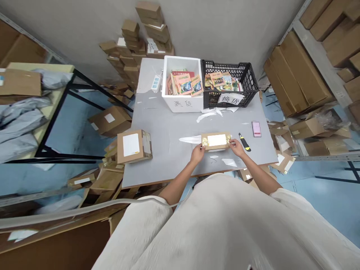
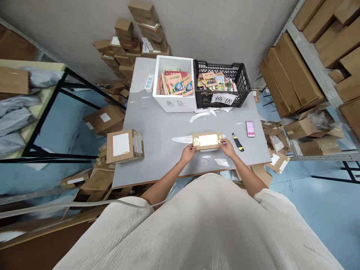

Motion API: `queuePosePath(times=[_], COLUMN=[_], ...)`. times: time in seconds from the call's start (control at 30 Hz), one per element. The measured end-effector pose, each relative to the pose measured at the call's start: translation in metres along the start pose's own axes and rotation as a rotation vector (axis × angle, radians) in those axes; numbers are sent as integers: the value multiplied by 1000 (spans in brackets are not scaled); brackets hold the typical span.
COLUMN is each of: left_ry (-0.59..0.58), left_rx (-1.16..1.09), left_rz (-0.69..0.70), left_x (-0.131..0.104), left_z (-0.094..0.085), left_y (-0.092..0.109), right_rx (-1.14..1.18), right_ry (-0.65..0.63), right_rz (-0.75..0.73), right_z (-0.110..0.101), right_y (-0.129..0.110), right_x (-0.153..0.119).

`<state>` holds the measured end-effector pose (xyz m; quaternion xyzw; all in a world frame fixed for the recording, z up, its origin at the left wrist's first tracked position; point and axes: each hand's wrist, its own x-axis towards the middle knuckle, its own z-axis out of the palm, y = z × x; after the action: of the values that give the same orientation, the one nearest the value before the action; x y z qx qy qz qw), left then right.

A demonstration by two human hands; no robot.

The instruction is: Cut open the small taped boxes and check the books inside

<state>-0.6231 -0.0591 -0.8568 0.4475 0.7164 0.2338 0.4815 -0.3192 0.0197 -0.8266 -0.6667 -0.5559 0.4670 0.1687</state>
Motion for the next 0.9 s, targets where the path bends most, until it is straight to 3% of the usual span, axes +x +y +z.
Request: queuePosePath(times=[0.17, 0.3, 0.47, 0.63, 0.9], left_ry=[-12, 136, 270, 164, 26], left_rx=[73, 104, 197, 349, 475], left_rz=[-29, -42, 159, 291, 271], left_x=[-2, -10, -22, -37, -55], left_z=[1, 3, 7, 17, 24], left_y=[-6, -4, 9, 26, 37], right_rx=[-98, -342, -523, -748, -829], right_ry=[44, 120, 98, 26, -71], right_rz=[68, 248, 310, 283, 246], right_z=[-22, -46, -65, -67, -71], right_y=[23, 42, 61, 71, 82], right_x=[9, 26, 38, 45, 52])
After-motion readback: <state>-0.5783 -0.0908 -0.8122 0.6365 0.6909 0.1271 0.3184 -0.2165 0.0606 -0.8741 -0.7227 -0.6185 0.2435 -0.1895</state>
